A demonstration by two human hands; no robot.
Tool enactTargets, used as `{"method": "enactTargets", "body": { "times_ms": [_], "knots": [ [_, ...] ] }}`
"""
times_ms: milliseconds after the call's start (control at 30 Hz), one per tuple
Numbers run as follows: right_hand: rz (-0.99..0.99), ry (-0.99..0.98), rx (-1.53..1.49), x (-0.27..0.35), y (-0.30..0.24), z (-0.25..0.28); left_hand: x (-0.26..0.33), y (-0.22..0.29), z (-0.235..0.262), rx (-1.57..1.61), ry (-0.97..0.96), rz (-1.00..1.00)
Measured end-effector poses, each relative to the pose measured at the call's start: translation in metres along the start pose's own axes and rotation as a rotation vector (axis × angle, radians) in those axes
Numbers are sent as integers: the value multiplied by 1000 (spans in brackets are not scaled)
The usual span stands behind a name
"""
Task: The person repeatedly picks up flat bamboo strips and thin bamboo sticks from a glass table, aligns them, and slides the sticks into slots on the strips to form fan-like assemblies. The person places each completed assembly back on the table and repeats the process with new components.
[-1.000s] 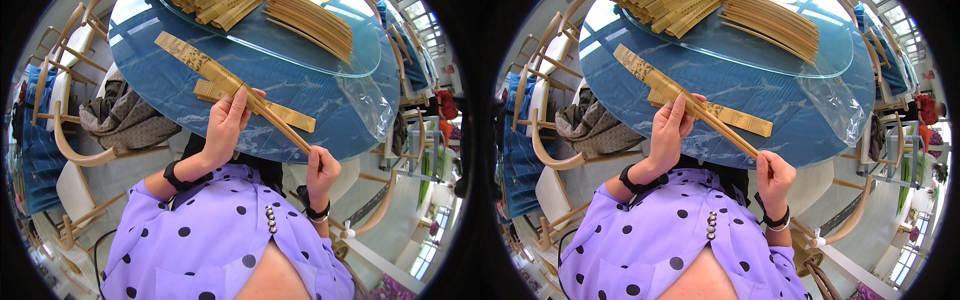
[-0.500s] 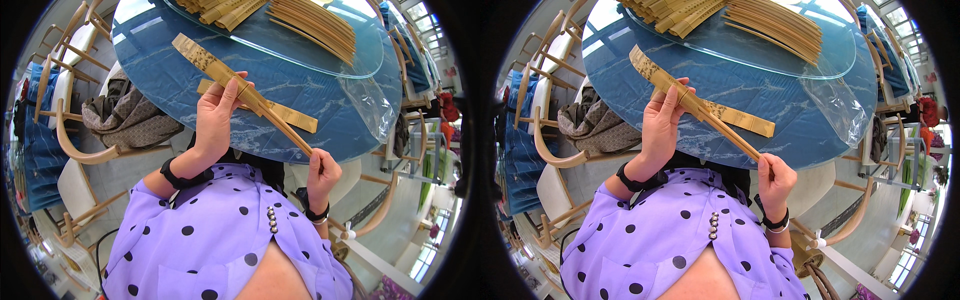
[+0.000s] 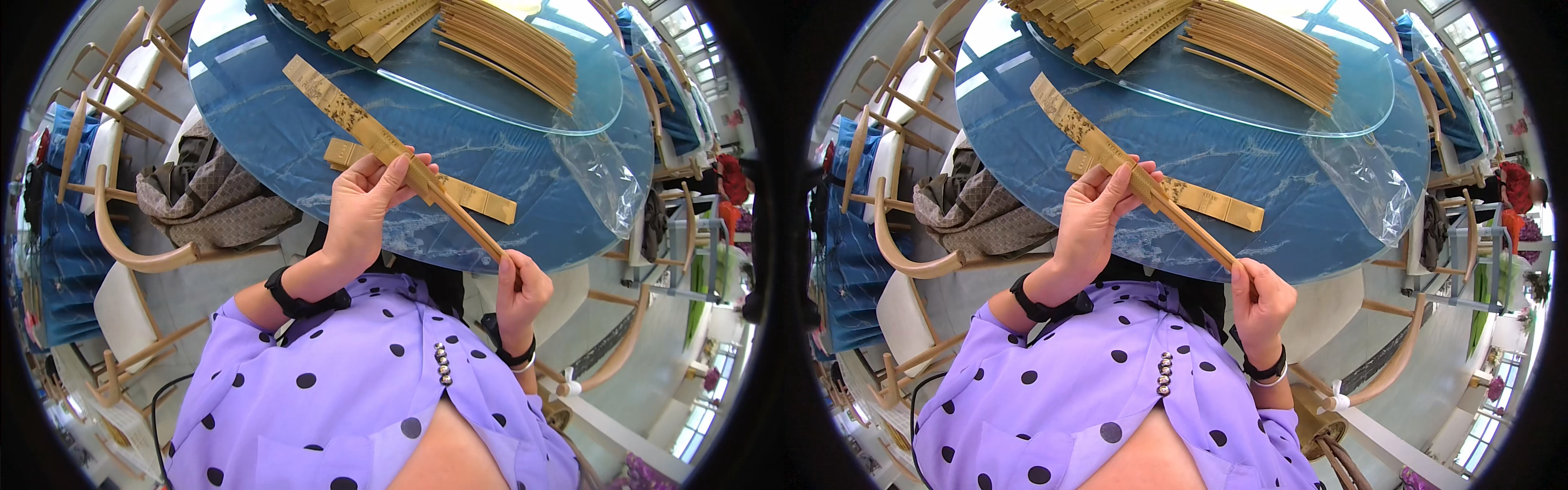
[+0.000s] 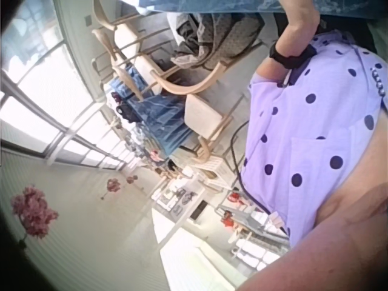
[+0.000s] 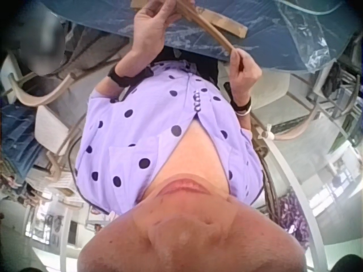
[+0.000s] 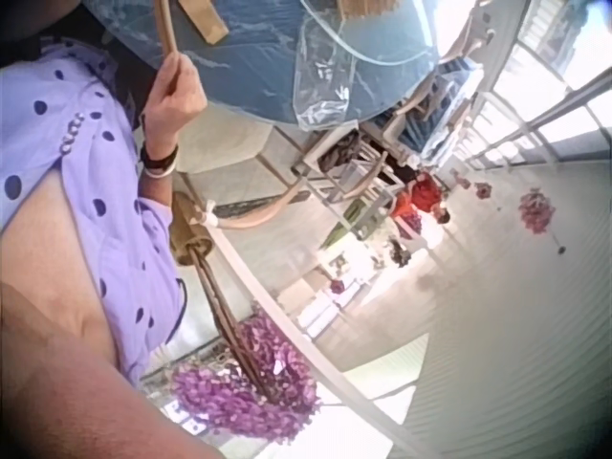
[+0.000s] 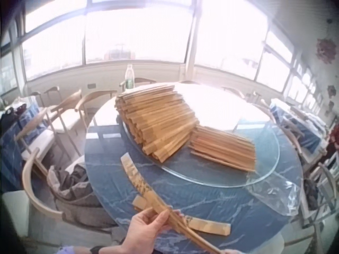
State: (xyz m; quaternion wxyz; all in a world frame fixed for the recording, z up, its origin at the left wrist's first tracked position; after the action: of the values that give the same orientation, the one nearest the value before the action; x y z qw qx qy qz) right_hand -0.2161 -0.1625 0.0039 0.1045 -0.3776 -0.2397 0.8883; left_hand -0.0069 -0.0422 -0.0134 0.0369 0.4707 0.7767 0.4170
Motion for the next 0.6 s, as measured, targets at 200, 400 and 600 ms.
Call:
{"method": "enactTargets", "body": {
  "times_ms": [200,400,600],
  "knots": [
    [-26,9,-35,0,2,-2,-6,3,0,-1,-41,18],
    [-48,26,-19,0,-1,2,-5,4,-3,-29,-40,-19],
    [-25,21,-31,-2,5,-1,-6,0,-8,3,-43,-9]
  ]
}}
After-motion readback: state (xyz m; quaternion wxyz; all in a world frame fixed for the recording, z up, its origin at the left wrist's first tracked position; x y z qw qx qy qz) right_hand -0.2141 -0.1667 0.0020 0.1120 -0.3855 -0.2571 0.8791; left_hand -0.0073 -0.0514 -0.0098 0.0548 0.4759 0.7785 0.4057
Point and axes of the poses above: each hand's wrist, its own x-axis away from the middle knuckle, its own z-axis out of the back of the hand, y = z × x, the point moved 2 cm from there along -x, towards the middle knuckle, and after that the axes turned 15 degrees about z, right-handed, at the moved point
